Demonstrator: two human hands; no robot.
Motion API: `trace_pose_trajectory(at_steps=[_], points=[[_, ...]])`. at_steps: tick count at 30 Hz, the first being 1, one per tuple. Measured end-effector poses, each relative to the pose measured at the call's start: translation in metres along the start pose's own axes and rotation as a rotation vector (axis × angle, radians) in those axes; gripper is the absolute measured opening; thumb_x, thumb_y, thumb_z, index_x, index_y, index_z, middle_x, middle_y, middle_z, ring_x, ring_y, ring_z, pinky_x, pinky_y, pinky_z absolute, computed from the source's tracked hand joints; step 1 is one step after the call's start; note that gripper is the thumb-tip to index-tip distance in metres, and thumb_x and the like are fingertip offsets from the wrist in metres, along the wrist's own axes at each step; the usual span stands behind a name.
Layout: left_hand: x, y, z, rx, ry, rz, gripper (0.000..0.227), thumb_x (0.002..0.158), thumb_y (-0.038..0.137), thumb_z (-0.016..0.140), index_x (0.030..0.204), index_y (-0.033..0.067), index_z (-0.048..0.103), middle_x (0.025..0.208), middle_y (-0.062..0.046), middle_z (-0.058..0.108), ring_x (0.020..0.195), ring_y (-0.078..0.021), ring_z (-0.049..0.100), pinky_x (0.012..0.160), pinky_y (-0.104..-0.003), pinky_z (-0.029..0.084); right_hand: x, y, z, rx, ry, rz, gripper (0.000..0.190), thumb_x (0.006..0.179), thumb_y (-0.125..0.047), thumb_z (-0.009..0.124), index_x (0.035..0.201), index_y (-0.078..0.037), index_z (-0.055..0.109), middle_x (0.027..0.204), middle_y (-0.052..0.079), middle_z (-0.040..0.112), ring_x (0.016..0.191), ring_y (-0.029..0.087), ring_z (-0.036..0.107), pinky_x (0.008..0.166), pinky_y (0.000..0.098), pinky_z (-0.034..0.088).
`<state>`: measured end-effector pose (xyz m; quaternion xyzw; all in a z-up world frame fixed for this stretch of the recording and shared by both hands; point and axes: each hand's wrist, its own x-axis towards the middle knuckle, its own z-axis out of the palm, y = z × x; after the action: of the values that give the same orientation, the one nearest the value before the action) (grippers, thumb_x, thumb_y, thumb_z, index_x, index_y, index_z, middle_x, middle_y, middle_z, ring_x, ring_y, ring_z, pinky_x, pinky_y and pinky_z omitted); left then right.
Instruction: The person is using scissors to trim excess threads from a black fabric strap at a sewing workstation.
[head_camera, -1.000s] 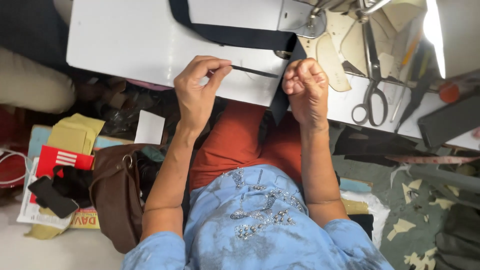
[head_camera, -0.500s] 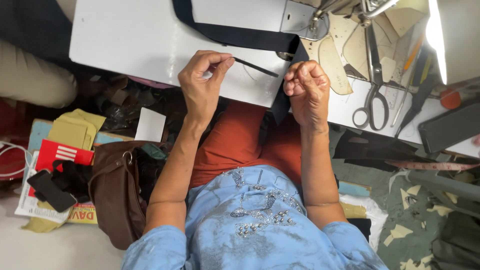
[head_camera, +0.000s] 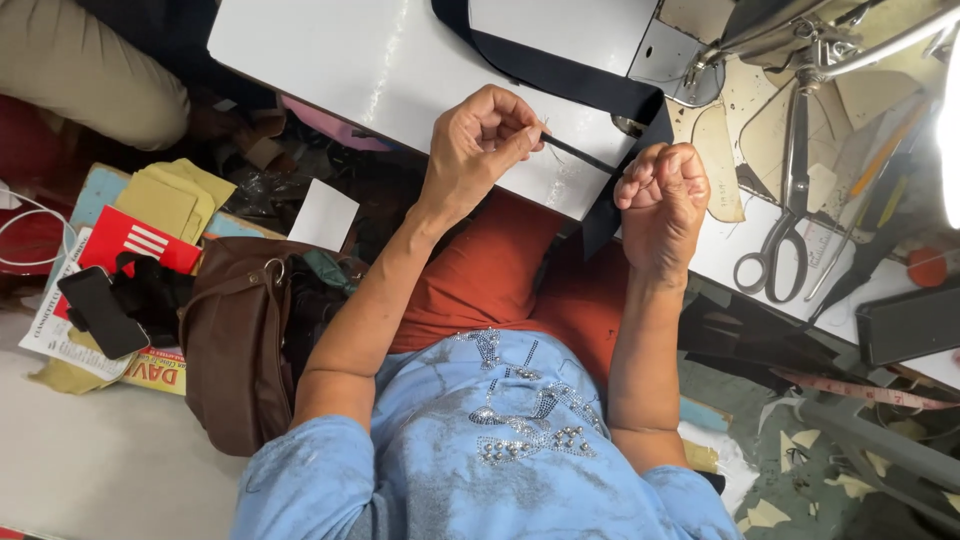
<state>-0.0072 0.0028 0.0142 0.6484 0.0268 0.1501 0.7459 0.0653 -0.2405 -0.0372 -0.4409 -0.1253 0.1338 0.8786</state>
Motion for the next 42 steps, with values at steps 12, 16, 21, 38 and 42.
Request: trace_pose_trajectory(at_steps=[12,16,21,38,42], points=[[0.003,-0.015,-0.003,0.245,-0.086,0.074,0.01,0.097,0.005,0.085,0.105,0.0066,0.081,0.099,-0.004,0.082,0.078,-0.0105,0.078,0.073,-0.019,0.068,-0.001,0.0,0.0,0.0,-0.019,-0.006,0.02,0.11,-0.02,0.07,0.098,-0.014,0.055,0.091,0.004,0.06,0.07,0.014,0.058,0.061,0.0243,0.051],[0.004,-0.013,-0.005,0.242,-0.123,0.033,0.007,0.098,0.009,0.083,0.104,0.0084,0.078,0.094,-0.002,0.081,0.082,-0.0101,0.079,0.072,-0.025,0.075,-0.002,-0.002,0.003,0.015,-0.015,0.0,0.022,0.111,-0.021,0.069,0.097,-0.014,0.053,0.09,0.004,0.057,0.071,0.014,0.054,0.06,0.0243,0.047],[0.007,-0.012,-0.005,0.183,-0.155,0.037,0.011,0.099,0.007,0.084,0.102,0.0064,0.073,0.091,-0.004,0.078,0.08,-0.0108,0.076,0.07,-0.023,0.071,-0.002,-0.001,0.0,0.032,-0.055,0.003,0.023,0.112,-0.022,0.066,0.097,-0.014,0.052,0.09,0.004,0.058,0.071,0.013,0.055,0.06,0.0231,0.048],[0.0,-0.017,-0.013,0.399,-0.112,0.118,0.005,0.099,0.007,0.085,0.103,0.0055,0.084,0.102,-0.007,0.085,0.094,-0.0138,0.082,0.083,-0.021,0.068,-0.001,0.0,0.003,0.031,-0.046,-0.075,0.024,0.108,-0.019,0.073,0.096,-0.014,0.053,0.09,0.005,0.058,0.07,0.014,0.052,0.06,0.0232,0.044],[-0.002,-0.016,-0.018,0.485,-0.133,0.174,0.002,0.1,0.007,0.084,0.1,0.0042,0.084,0.101,-0.007,0.085,0.092,-0.015,0.081,0.08,-0.022,0.067,0.0,0.001,0.0,0.05,-0.037,-0.066,0.021,0.108,-0.016,0.073,0.097,-0.015,0.055,0.089,0.004,0.058,0.07,0.014,0.051,0.057,0.0233,0.044]])
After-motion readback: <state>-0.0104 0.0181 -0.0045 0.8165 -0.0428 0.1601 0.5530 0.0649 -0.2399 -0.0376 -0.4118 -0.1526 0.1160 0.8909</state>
